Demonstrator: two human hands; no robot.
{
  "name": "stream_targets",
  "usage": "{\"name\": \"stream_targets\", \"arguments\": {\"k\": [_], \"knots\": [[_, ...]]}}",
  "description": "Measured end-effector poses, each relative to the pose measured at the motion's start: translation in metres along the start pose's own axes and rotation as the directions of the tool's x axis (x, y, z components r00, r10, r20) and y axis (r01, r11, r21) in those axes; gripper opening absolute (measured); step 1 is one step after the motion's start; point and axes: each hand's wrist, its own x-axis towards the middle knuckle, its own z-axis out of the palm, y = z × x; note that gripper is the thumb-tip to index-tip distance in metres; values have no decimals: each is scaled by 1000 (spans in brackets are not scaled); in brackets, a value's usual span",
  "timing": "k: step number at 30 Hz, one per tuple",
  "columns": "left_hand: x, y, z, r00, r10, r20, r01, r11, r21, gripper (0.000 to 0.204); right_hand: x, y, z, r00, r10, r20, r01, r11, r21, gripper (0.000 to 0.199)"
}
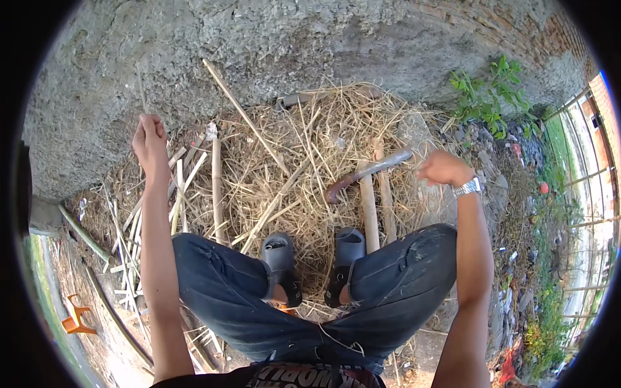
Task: The person shaves a long thin strip of bamboo using a machete while sitting outdoors, supporting the wood against their leg.
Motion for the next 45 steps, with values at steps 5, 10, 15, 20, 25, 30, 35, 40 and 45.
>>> {"name": "stream_targets", "arguments": {"k": [5,10,15,20,25,30,35,40,45], "knots": [[-23,11,16,984,-10,177,-31,974,225,36,-29,39,33,960,30,-279,-152,892,-427,45],[-69,14,54,821,51,569,-194,962,194,23,48,-104,79,937,-254,-239,302,933,196,47],[-112,31,99,696,116,709,-275,955,114,19,185,-140,227,978,-10,-210,99,904,417,58],[-122,33,64,705,51,708,-218,965,147,23,197,-227,296,857,431,-282,-104,681,725,41],[-122,46,74,653,85,752,-166,986,32,21,179,-158,277,750,540,-382,85,494,865,40],[-114,30,52,671,146,727,-288,955,75,21,153,-149,260,661,720,-213,365,-59,929,29],[-122,30,72,646,234,727,-389,920,50,19,131,-49,278,772,615,-160,310,-145,940,8],[-122,29,40,699,177,693,-394,904,167,17,91,-88,248,780,618,-102,337,-277,900,14],[-116,38,44,742,164,650,-385,898,212,17,37,-125,187,690,560,-459,643,-183,744,11]]}}
